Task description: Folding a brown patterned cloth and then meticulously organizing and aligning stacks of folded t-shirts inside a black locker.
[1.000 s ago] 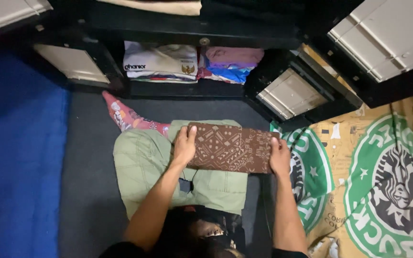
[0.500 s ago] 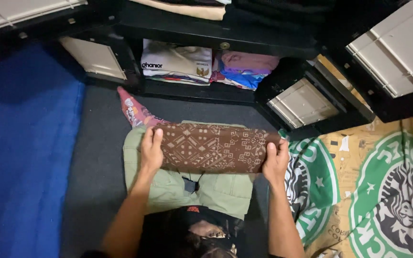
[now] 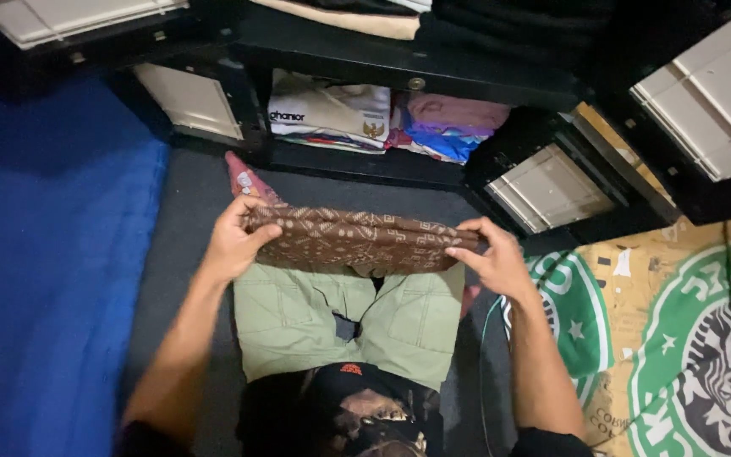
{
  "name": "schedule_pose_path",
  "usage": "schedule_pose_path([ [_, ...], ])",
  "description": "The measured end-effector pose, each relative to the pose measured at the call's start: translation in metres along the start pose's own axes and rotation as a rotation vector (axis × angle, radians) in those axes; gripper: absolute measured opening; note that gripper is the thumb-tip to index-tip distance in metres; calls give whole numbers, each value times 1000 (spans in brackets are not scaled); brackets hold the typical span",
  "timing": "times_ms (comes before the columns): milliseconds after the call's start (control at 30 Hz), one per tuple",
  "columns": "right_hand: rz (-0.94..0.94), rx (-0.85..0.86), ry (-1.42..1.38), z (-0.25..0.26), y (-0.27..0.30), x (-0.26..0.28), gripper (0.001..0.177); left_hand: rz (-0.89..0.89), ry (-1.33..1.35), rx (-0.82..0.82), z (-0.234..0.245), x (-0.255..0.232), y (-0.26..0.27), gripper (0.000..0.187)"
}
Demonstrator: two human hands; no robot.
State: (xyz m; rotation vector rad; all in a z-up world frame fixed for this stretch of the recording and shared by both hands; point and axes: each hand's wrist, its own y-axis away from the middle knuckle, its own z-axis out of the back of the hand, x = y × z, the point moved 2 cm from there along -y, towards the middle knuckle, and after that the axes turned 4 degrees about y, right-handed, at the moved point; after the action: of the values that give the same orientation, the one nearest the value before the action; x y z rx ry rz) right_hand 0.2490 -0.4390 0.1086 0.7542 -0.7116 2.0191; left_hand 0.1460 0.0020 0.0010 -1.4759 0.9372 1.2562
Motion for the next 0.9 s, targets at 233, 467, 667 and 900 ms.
schedule_pose_path([
  [233, 435, -226, 350, 44, 19, 16, 23, -456, -705, 276, -25, -91, 5, 47],
  [467, 348, -390, 781, -5, 132, -102, 24, -1040, -925, 257, -107, 17, 34, 21],
  [667, 179, -422, 709, -41, 156, -122, 29, -939, -934, 317, -101, 50, 60, 20],
  [900, 201, -485, 410, 0, 117, -59, 20, -707, -837, 328, -88, -2, 48, 18],
])
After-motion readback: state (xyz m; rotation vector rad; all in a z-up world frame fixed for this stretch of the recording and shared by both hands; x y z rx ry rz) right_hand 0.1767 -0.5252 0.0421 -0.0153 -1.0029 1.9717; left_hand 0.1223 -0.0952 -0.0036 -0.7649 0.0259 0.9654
